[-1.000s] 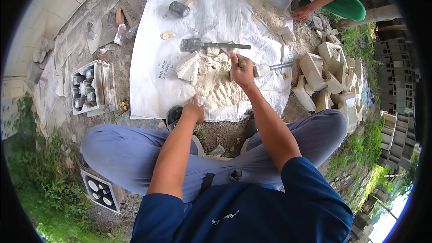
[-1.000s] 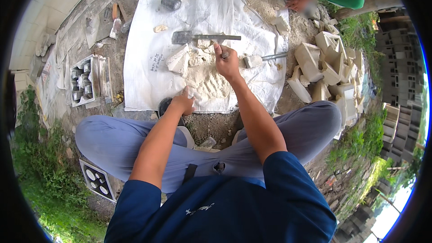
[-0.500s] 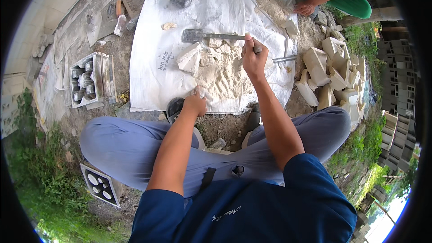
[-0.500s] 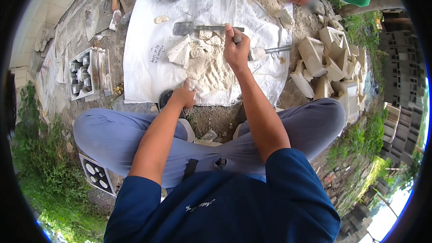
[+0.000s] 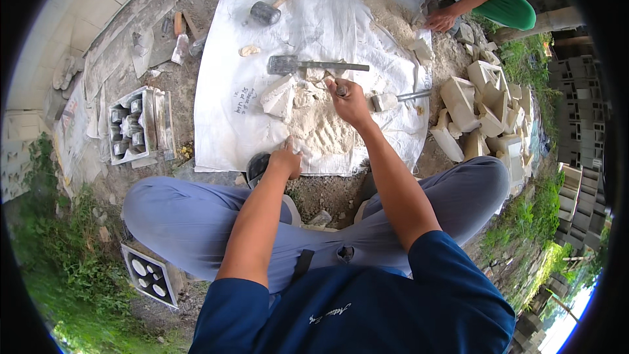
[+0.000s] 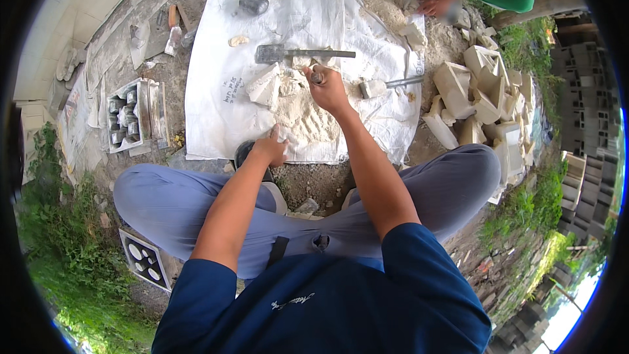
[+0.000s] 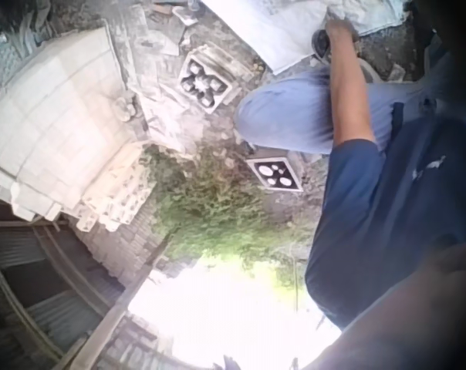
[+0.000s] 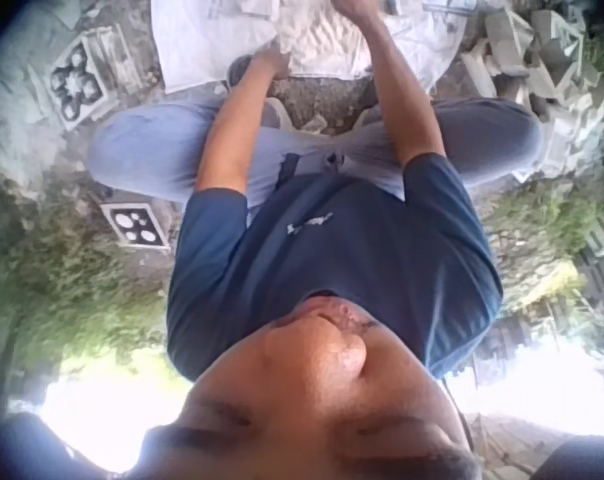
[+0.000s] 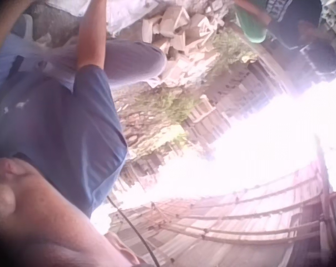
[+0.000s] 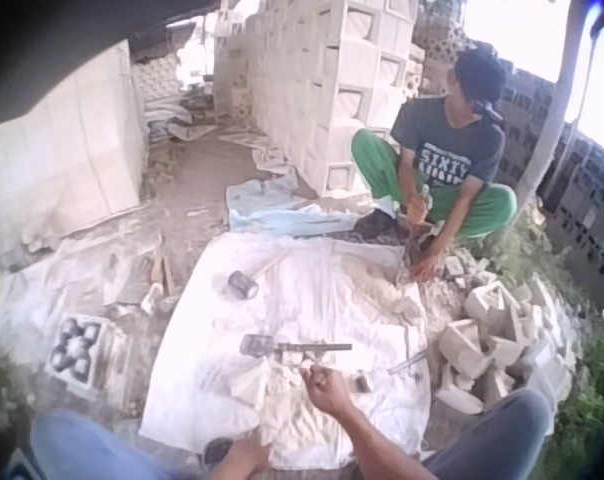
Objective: The person carves and shapes stone blocks using chisels and a hammer, clears stone dust from the sheet by hand, and carves details into the stone pieces.
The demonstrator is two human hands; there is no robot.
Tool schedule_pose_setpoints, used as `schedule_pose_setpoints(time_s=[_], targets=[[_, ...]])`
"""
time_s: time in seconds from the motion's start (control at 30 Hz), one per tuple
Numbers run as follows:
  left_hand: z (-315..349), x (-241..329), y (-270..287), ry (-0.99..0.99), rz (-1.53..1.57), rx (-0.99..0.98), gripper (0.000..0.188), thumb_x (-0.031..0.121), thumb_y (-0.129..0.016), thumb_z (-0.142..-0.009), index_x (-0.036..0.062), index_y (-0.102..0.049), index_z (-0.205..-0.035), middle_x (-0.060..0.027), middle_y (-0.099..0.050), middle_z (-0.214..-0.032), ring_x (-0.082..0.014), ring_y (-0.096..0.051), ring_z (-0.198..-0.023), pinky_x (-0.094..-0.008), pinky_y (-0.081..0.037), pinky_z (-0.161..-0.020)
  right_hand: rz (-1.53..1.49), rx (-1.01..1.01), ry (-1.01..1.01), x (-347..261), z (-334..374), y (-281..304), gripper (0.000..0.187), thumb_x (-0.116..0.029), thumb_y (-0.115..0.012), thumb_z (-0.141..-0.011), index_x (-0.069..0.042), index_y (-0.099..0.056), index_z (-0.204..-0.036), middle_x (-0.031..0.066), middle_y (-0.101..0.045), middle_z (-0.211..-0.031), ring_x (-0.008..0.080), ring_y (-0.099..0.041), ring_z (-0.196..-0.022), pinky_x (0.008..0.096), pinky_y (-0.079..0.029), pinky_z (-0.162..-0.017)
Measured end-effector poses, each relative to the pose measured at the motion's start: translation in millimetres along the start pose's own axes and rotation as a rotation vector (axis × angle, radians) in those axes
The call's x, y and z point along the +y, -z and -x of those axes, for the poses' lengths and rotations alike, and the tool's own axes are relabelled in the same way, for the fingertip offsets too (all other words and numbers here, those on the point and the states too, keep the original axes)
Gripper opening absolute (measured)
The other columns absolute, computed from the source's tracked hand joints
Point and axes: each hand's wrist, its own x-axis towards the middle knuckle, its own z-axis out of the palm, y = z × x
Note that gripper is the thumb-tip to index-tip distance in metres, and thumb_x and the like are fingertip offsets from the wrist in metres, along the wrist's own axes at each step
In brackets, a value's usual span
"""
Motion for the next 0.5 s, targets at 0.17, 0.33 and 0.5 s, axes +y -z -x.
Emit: schedule_pose_setpoints(time_s=[0.17,0.33,0.5], targets=[[6.2,-1.8,11.4,0.018,0.124,-0.034,0.062,0.044,-0.056,-0.096,0.0212,-0.044,-0.152,-0.0198,-0.004,-0.167,-0.0346,-0.031,-0.148,-0.045,-0.039,-0.113,0.005,0.052,0.101,-4.7,-2.0,11.4,0.053,-0.034,-0.06,-0.102,0.003,-0.049,-0.066,0.0043,-0.035,-0.052,0.0108,-0.029,-0.058,0.0363,-0.03,-0.05],[3.6,-11.2,13.4,0.031,0.223,0.148,0.047,0.043,-0.054,-0.096,0.0147,-0.062,-0.133,-0.0177,-0.039,-0.156,-0.034,-0.054,-0.131,-0.0474,-0.047,-0.104,-0.89,0.517,-0.168,-9.3,-20.3,78.9,0.057,-0.041,-0.057,-0.103,-0.017,-0.028,-0.06,-0.0046,-0.029,-0.051,0.0094,-0.026,-0.042,0.0294,-0.024,-0.041],[-0.6,11.5,39.9,0.036,0.355,0.381,0.038,0.036,-0.057,-0.096,0.0129,-0.068,-0.123,-0.0157,-0.07,-0.114,-0.0357,-0.064,-0.111,-0.048,-0.051,-0.095,-1.038,0.853,-0.327,44.3,-0.9,163.9,0.065,-0.064,-0.05,-0.095,-0.019,-0.023,-0.058,-0.0029,-0.021,-0.049,0.0152,-0.021,-0.04,0.0334,-0.022,-0.043]])
